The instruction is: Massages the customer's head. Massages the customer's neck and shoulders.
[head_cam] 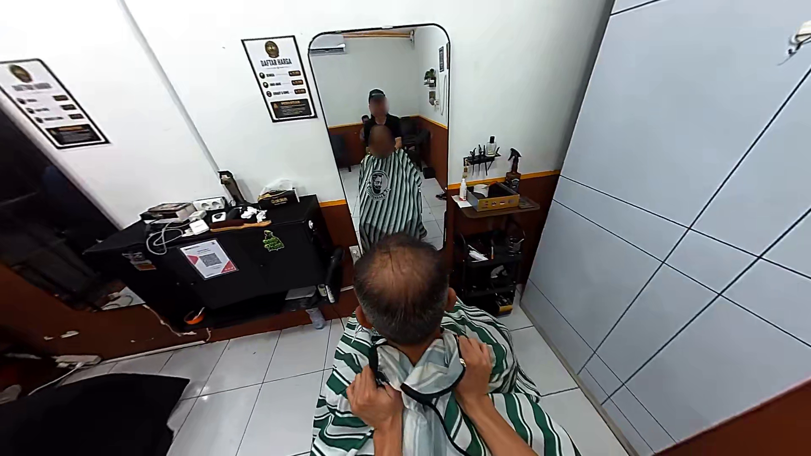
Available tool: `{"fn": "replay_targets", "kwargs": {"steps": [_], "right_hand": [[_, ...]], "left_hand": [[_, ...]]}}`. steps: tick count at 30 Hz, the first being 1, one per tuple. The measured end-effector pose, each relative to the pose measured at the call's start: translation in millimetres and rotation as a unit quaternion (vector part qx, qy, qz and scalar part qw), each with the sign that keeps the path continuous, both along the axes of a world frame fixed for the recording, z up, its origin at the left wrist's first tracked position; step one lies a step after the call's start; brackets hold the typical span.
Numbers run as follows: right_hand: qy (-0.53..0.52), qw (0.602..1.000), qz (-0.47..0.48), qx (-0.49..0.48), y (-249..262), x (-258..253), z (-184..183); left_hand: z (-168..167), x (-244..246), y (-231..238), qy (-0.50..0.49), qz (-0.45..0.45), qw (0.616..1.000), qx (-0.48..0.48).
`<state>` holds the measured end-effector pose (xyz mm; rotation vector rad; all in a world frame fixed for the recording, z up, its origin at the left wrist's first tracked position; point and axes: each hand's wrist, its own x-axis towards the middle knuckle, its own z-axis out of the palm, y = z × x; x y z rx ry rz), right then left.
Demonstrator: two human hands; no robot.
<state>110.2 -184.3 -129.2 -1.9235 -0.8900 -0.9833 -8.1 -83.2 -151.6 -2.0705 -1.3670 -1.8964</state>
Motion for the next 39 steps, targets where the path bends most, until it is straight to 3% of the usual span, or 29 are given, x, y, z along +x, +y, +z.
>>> {"fn": "replay_targets", "kwargs": {"steps": [3, 6, 9, 16, 22, 26, 31, 39], "right_hand": [[-0.001, 1.000, 0.002, -0.016, -3.2, -2.0, -11.8], [0.088, 0.995, 0.020, -0.032, -10.9, -15.8, -28.3], [0.130, 0.991, -0.002, -0.002, 2.3, -21.4, -20.8], [0.128, 0.992, 0.000, 0.016, 3.5, -12.3, 1.3], [0.115, 0.992, -0.020, 0.046, 15.8, -6.8, 8.1], [0.092, 0.994, 0.036, -0.036, 2.0, -6.6, -6.6], [-0.050, 0.970, 0.140, -0.190, -34.4, 28.1, -28.7], [-0.174, 0.937, 0.216, -0.211, -28.1, 54.6, -4.4]], "left_hand": [[-0.3, 0.7, -2.8, -0.001, -0.005, 1.000, -0.019], [0.4, -1.1, -23.5, 0.041, -0.045, 0.993, -0.100], [2.8, 14.4, -27.9, 0.055, -0.035, 0.989, -0.133], [23.0, 11.6, -18.9, -0.066, -0.012, 0.982, -0.174], [23.0, 17.3, -11.0, -0.083, 0.023, 0.971, -0.224], [8.7, -2.3, -11.5, 0.042, -0.081, 0.990, -0.109], [-26.5, -52.0, 9.6, 0.265, -0.185, 0.946, 0.024], [-6.5, -48.3, 40.2, 0.304, -0.196, 0.913, 0.186]]}}
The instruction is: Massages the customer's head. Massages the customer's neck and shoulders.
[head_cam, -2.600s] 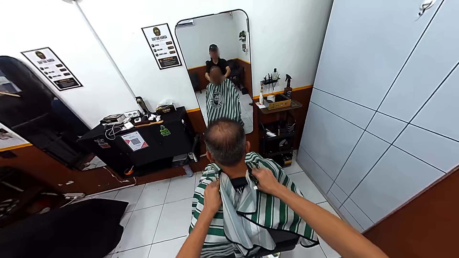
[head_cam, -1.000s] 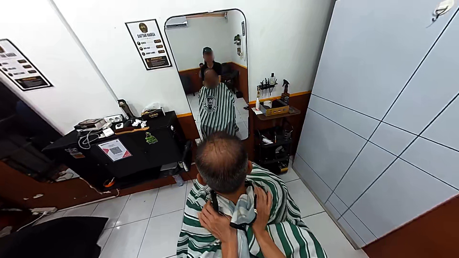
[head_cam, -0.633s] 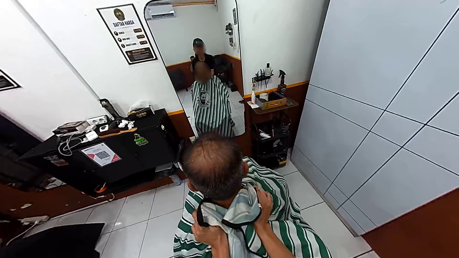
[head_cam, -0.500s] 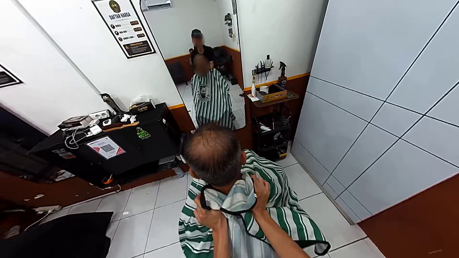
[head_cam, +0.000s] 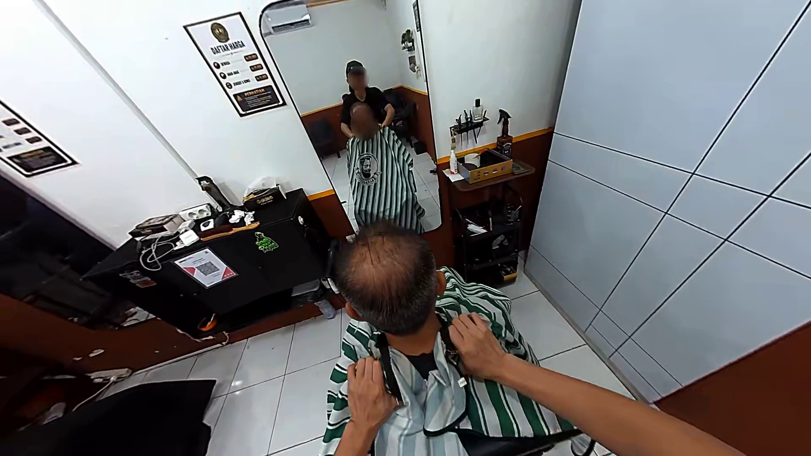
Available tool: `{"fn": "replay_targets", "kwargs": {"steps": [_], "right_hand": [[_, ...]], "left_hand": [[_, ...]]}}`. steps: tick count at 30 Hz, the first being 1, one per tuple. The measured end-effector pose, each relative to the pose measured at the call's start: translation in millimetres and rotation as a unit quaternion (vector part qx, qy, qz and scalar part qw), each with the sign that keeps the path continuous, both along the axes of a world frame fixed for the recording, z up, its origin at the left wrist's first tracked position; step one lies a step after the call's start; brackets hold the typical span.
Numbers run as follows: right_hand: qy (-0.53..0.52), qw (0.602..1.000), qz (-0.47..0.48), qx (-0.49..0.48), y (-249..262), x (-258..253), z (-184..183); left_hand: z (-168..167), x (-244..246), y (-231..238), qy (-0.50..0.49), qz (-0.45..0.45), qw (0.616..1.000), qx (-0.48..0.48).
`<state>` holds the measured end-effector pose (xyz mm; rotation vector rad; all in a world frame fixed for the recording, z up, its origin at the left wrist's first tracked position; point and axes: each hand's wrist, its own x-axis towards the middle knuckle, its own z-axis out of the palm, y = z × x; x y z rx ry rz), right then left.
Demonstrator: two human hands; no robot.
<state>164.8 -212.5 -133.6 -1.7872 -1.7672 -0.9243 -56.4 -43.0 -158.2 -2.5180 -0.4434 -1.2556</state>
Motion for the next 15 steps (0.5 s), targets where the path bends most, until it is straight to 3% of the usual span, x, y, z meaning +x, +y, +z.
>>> {"fn": "replay_targets", "kwargs": {"steps": [9, 15], "right_hand": [[-0.024, 0.999, -0.030, 0.038, 9.1, -1.0, -1.6], [0.042, 0.997, 0.011, -0.058, -22.7, 7.7, -15.8]], "left_hand": [[3.7, 13.4, 11.8, -0.045, -0.015, 0.999, 0.014], [-12.6, -24.2, 18.7, 0.070, -0.056, 0.995, -0.051]]}}
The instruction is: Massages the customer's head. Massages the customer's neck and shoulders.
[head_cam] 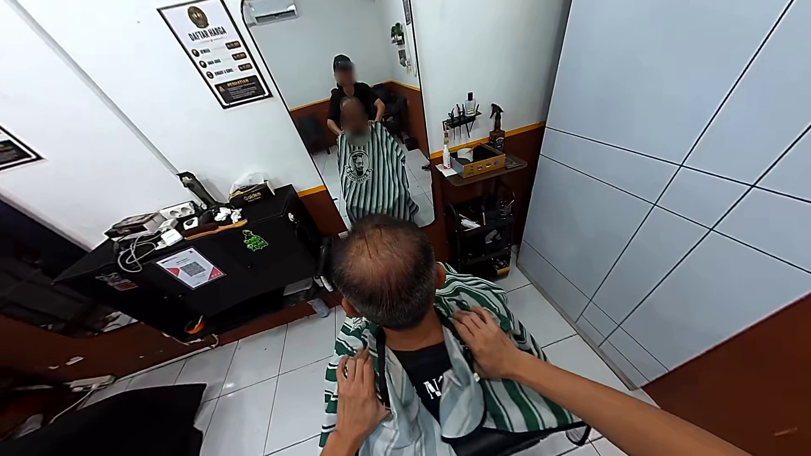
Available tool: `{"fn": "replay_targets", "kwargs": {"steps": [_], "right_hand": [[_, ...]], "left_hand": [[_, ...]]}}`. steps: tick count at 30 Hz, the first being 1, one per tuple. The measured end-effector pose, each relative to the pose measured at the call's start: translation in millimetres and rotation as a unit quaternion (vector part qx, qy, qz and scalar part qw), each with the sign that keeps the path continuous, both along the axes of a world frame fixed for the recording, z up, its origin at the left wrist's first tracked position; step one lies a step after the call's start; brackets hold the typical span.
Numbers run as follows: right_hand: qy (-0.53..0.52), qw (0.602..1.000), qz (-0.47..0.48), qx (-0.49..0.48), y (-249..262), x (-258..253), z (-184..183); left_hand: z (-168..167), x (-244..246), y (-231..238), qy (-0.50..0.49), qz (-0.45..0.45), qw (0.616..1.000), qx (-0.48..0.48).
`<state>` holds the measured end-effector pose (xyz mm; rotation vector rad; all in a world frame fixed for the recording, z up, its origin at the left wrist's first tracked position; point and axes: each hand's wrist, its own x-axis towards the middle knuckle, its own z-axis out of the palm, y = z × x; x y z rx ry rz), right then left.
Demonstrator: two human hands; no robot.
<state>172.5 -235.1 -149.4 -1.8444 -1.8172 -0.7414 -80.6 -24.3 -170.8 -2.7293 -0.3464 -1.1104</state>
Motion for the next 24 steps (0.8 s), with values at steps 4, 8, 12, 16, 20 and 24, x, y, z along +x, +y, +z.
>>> {"fn": "replay_targets", "kwargs": {"steps": [4, 8, 12, 16, 20, 24], "right_hand": [[-0.002, 0.999, 0.033, -0.008, -1.2, 5.0, 7.1], [-0.042, 0.997, 0.060, 0.028, 9.7, 7.6, 9.2], [0.015, 0.997, 0.071, 0.002, 0.4, 16.6, 1.8], [0.078, 0.996, 0.016, 0.037, -6.4, 46.9, -13.2], [0.052, 0.985, -0.029, 0.163, 8.3, 60.6, -26.3], [0.251, 0.957, 0.036, 0.140, 0.0, 79.7, -44.5]], "left_hand": [[-3.0, -1.0, 9.5, -0.033, -0.056, 0.998, 0.018], [-0.1, 13.8, 16.0, -0.101, -0.081, 0.989, 0.068], [-0.2, -2.0, 25.3, -0.044, -0.085, 0.994, -0.052], [-7.3, -15.2, 41.7, -0.091, -0.014, 0.978, -0.189], [-33.0, 0.5, 47.9, -0.226, 0.042, 0.962, -0.145], [-29.8, -1.2, 42.4, -0.235, -0.005, 0.907, -0.350]]}}
